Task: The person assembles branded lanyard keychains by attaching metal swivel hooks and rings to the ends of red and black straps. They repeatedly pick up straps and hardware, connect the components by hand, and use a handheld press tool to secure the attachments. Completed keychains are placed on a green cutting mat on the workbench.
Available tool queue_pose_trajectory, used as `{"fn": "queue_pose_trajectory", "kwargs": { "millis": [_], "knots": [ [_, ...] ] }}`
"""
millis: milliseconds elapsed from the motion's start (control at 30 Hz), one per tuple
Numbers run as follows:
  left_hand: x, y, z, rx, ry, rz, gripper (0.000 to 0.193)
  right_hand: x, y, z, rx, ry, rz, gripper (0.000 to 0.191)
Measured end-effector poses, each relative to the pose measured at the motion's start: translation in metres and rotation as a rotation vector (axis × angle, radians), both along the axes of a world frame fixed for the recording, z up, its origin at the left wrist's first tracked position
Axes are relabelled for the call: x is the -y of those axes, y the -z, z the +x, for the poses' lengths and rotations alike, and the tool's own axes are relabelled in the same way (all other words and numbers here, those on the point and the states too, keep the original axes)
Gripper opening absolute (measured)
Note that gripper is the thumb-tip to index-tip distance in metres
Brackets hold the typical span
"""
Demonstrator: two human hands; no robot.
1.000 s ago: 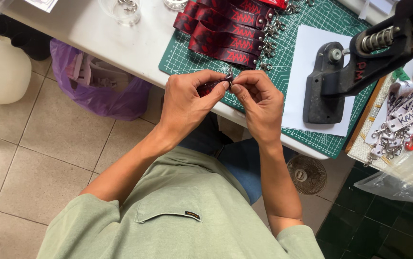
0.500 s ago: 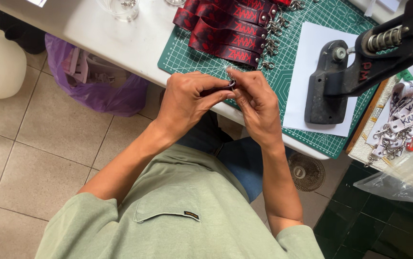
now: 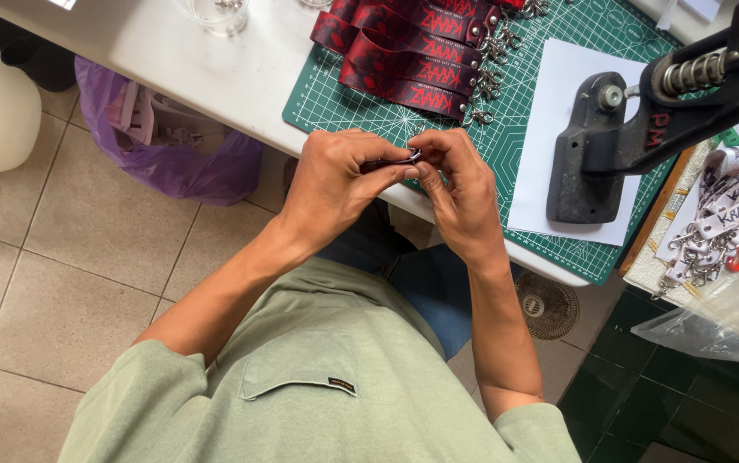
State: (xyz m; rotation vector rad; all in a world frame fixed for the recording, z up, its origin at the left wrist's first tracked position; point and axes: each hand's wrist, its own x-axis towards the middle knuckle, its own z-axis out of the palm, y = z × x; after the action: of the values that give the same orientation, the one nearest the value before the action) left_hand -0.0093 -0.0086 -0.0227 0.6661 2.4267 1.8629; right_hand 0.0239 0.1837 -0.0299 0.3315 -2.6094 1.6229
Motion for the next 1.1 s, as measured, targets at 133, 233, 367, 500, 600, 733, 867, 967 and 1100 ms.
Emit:
{"fn": "queue_pose_trajectory", "kwargs": {
  "millis": [133,233,367,500,600,733,867,967,1100],
  "knots": [
    [-0.001,0.001,0.000,0.001,-0.010,-0.023,0.014,0.001,0.002,-0.001,-0.012,0.014,0.035,0.023],
    [-0.001,0.001,0.000,-0.035,-0.011,-0.009,0.012,0.004,0.002,-0.002,0.013,0.026,0.015,0.020],
    [-0.004,-0.001,-0.002,0.033,0.007,0.008,0.013,0.002,-0.007,-0.003,-0.068,0.010,0.054,0.018],
    [-0.007,-0.004,-0.006,0.049,0.030,-0.024,0.016,-0.008,-0.015,-0.007,-0.226,0.036,0.285,0.020],
    [-0.008,-0.004,-0.008,0.042,0.047,-0.070,0.015,-0.010,-0.015,-0.004,-0.222,0.020,0.269,0.019],
    [-0.014,-0.003,-0.007,0.064,0.025,-0.073,0.015,-0.010,-0.008,0.001,-0.109,0.093,0.269,0.016],
    [-0.016,-0.003,-0.004,0.111,-0.034,0.013,0.015,-0.011,-0.003,0.003,-0.087,0.129,0.209,0.013],
    [-0.016,-0.002,-0.006,0.067,-0.013,-0.016,0.014,-0.011,-0.001,0.004,-0.087,0.131,0.211,0.013],
    [-0.016,0.000,-0.008,0.018,-0.002,-0.055,0.013,-0.011,0.003,0.008,-0.050,0.144,0.142,0.012]
  ]
}}
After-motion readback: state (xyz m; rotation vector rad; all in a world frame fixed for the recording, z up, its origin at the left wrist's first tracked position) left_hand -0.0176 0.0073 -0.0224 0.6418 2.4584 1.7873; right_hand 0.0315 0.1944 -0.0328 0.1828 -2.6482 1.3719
